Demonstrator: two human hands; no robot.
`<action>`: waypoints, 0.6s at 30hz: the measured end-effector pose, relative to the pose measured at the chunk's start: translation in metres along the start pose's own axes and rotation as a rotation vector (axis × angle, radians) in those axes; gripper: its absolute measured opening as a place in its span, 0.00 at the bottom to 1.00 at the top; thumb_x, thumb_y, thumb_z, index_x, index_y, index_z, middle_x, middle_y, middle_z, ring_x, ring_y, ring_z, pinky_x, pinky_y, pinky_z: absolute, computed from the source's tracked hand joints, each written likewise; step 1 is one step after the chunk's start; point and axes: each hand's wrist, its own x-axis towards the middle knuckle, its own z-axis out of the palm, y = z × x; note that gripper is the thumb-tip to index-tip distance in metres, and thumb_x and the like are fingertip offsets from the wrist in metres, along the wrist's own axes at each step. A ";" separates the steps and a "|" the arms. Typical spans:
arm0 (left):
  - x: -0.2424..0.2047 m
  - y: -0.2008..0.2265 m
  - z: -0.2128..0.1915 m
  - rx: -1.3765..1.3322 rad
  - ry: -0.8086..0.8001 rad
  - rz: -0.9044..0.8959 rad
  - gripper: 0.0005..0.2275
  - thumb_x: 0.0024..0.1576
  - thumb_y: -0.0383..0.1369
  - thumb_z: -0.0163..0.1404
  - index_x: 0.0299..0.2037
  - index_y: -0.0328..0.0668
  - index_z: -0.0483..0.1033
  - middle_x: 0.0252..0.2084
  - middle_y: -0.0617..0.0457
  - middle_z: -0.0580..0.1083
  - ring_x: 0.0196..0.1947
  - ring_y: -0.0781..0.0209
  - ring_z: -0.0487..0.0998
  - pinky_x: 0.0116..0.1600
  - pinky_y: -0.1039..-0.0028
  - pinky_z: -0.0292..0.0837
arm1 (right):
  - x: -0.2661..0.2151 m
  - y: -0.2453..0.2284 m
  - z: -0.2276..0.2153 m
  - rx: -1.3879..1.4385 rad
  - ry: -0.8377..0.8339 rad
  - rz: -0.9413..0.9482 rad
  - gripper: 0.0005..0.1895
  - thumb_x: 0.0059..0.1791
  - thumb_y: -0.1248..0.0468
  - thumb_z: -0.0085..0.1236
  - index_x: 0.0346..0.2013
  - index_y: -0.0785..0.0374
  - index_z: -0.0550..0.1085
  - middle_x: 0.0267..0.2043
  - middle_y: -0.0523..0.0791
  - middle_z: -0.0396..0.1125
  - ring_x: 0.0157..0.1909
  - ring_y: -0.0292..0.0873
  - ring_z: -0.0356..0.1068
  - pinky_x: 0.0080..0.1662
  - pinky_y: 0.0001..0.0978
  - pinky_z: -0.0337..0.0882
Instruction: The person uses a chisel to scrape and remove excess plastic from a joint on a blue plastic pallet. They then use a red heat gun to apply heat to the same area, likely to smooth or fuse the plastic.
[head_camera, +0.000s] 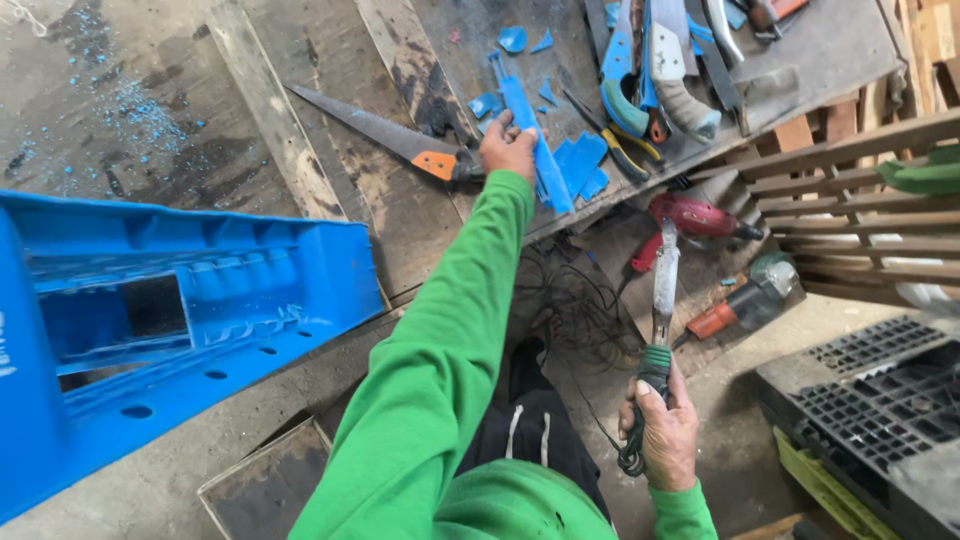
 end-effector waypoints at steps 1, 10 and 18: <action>0.000 0.001 0.003 0.282 0.056 0.163 0.29 0.54 0.21 0.55 0.68 0.31 0.62 0.56 0.34 0.74 0.49 0.40 0.81 0.53 0.58 0.77 | 0.002 -0.001 0.003 0.003 -0.005 0.004 0.34 0.50 0.65 0.54 0.72 0.59 0.59 0.34 0.43 0.64 0.22 0.35 0.64 0.21 0.27 0.66; -0.056 0.064 -0.052 1.726 -0.237 0.438 0.21 0.60 0.29 0.46 0.64 0.60 0.69 0.60 0.49 0.72 0.65 0.45 0.66 0.71 0.39 0.47 | 0.014 0.003 0.013 -0.050 -0.109 0.043 0.30 0.51 0.65 0.54 0.68 0.64 0.61 0.34 0.44 0.65 0.22 0.36 0.64 0.20 0.28 0.66; -0.077 0.084 -0.054 1.533 -0.175 0.135 0.22 0.55 0.31 0.51 0.62 0.54 0.68 0.58 0.49 0.73 0.60 0.50 0.71 0.73 0.43 0.47 | 0.027 -0.009 0.042 -0.059 -0.252 0.080 0.36 0.48 0.64 0.53 0.72 0.58 0.58 0.35 0.45 0.66 0.21 0.37 0.64 0.19 0.29 0.66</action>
